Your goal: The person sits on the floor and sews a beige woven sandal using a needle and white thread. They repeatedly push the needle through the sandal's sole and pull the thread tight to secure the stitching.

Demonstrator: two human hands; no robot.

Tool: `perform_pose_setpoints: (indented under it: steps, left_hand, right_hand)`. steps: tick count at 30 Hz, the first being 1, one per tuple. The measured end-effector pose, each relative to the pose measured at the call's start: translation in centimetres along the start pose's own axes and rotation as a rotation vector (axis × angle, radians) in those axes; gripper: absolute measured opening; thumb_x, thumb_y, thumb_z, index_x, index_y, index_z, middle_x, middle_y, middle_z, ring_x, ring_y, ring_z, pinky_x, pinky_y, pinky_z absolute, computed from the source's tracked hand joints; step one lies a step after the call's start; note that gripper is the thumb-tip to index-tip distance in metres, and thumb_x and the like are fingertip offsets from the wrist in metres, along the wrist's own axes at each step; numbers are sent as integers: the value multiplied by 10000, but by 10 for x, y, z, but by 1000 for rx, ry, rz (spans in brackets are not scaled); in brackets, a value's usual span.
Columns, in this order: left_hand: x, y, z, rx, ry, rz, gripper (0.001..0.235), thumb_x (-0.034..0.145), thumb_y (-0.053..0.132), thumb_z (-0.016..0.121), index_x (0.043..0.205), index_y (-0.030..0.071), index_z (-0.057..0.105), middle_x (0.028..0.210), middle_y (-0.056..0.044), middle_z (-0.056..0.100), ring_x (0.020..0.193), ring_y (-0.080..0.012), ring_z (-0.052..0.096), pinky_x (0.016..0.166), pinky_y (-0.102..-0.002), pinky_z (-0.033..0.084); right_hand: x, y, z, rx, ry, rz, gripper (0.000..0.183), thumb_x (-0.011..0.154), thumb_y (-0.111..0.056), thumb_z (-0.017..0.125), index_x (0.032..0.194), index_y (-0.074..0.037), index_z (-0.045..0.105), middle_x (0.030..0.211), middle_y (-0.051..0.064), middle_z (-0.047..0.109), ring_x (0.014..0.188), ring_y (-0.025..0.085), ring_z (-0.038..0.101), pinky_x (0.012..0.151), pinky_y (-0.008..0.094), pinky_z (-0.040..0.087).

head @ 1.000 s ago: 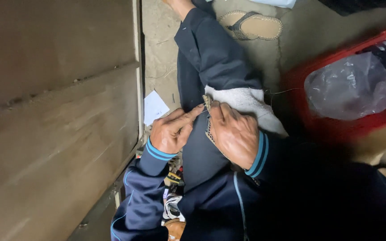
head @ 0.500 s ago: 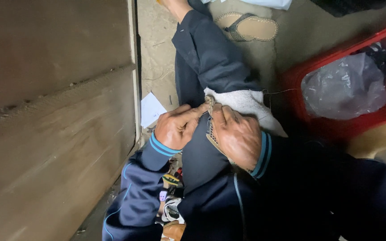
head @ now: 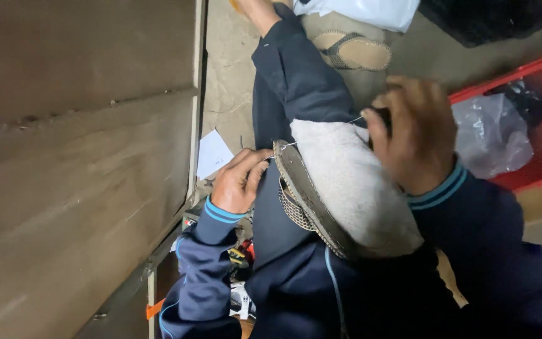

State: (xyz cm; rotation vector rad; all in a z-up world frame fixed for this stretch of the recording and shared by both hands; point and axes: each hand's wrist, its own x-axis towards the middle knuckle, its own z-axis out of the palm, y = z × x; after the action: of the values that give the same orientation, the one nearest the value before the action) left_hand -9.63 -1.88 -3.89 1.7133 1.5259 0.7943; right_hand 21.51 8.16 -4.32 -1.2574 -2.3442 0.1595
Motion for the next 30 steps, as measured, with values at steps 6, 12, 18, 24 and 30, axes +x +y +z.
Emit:
perform_pose_setpoints:
  steps: [6,12,18,24,30]
  left_hand:
    - [9,21,20,-1,58,-44,199,1011,99,647,1185,53,732,991,-175,759,924,-438,730,777,-529,584]
    - [0,5,27,109,135,-81,142,1012,127,648,1082,74,759,984,-171,769,925,-442,718,796,-530,588]
    - [9,8,31,185,142,-72,106,1004,151,670,1034,110,762,976,-134,779,941,-388,730,824,-493,592]
    - [7,3,36,229,128,-69,97,993,181,688,1013,142,774,939,-93,784,916,-359,735,797,-479,594]
    - [9,5,34,220,143,-96,104,996,195,680,990,156,775,901,-71,778,890,-342,733,777,-487,595]
  right_hand:
    - [10,-74,25,259,-111,-34,260,953,-247,714,1156,-86,740,1303,107,643,1383,374,482,1015,509,439]
    - [2,-64,28,537,-190,-68,79,947,-202,731,990,-161,782,1235,5,712,1276,300,594,1022,431,466]
    - [23,-68,-3,1458,-348,263,169,1002,-46,582,1061,53,706,933,191,770,777,248,782,625,327,643]
    - [10,-70,63,637,-460,295,189,988,-214,641,1149,-167,728,908,54,783,904,281,759,777,425,603]
    - [20,-72,46,568,-742,221,277,1016,-148,597,1286,-87,589,814,107,777,796,327,764,713,464,591]
